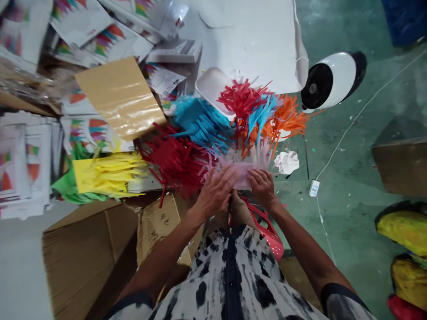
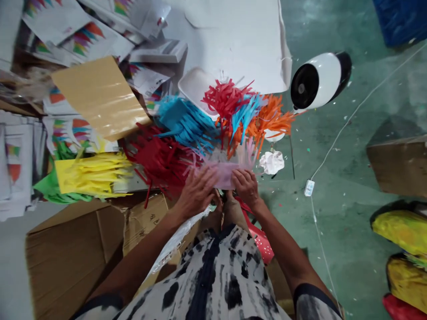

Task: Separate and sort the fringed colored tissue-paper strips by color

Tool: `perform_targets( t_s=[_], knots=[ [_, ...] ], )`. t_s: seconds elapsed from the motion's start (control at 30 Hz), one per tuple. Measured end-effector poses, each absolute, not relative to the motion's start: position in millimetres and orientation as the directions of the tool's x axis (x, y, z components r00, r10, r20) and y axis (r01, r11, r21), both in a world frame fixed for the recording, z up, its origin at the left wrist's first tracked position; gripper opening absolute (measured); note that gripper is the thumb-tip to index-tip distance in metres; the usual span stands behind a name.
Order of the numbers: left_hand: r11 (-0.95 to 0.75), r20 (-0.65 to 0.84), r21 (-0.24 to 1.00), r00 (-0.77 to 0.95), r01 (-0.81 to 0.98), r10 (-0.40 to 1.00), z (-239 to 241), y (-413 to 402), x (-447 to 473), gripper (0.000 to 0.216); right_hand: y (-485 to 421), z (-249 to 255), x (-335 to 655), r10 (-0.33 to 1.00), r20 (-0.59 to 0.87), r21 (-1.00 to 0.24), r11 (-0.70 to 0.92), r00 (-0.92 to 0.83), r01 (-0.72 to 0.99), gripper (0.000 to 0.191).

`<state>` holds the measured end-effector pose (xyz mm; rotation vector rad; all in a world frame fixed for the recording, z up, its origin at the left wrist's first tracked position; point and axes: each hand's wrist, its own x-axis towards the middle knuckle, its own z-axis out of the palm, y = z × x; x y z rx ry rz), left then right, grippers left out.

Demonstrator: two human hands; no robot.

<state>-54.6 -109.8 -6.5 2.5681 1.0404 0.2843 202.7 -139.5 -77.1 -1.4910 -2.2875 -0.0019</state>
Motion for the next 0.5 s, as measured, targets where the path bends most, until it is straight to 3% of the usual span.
perform_targets(
  t_s=[0.07,0.23,0.5],
  knots=[
    [-0.709,0.016,0.426,0.779,0.562,0.627,-29,-114,-39,0.073,-144,-77,206,0.883,0.312,-0.237,0.429,-0.349,0.872,0.023],
    [-0.646,0.003,0.466,0.729,0.605,0.685,-70,-113,-28,0.059,-147,-68,209,0.920,0.175,-0.275,0.386,-0.349,0.880,0.032],
    [-0.539,-0.020,0.573,0.668,0.617,0.744,-46,-99,-42,0.047,-134,-34,213,0.925,-0.046,-0.329,0.343,-0.378,0.880,0.042]
  ],
)
